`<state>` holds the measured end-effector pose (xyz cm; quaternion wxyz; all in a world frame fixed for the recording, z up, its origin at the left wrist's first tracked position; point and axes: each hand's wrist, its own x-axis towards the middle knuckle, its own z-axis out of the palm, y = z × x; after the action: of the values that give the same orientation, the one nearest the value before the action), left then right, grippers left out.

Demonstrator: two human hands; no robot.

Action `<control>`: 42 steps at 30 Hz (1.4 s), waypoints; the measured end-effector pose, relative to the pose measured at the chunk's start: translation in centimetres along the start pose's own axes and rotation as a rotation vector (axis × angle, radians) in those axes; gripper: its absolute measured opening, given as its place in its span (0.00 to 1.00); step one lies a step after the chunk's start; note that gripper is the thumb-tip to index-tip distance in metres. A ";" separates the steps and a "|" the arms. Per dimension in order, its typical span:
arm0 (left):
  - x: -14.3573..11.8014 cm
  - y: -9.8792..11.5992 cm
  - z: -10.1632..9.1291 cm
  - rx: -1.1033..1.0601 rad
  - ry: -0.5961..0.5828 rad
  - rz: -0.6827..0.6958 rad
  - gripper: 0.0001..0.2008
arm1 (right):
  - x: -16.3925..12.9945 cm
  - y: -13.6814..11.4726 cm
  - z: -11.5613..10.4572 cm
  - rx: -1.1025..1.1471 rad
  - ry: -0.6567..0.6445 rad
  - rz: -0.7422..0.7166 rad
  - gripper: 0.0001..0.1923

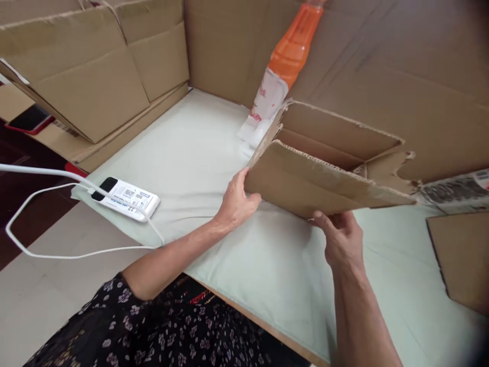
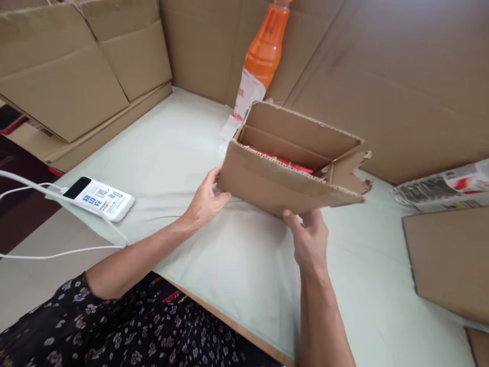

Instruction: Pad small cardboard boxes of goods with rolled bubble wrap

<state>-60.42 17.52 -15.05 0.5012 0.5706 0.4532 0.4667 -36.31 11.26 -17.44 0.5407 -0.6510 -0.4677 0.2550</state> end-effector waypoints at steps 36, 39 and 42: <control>21.8 -4.3 -12.3 0.085 0.959 -0.173 0.29 | 5.4 -4.2 28.6 -0.245 -0.550 -0.448 0.31; 22.9 -4.7 -13.5 0.111 0.928 -0.164 0.26 | 5.4 -4.2 28.5 -0.239 -0.561 -0.431 0.29; 22.4 -5.9 -13.8 0.144 0.844 -0.093 0.24 | 5.4 -4.1 28.5 -0.233 -0.560 -0.439 0.28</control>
<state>-70.91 42.18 -18.28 0.2513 0.3421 0.6753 0.6032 -59.25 29.18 -20.76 0.3557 -0.4976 -0.7518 0.2463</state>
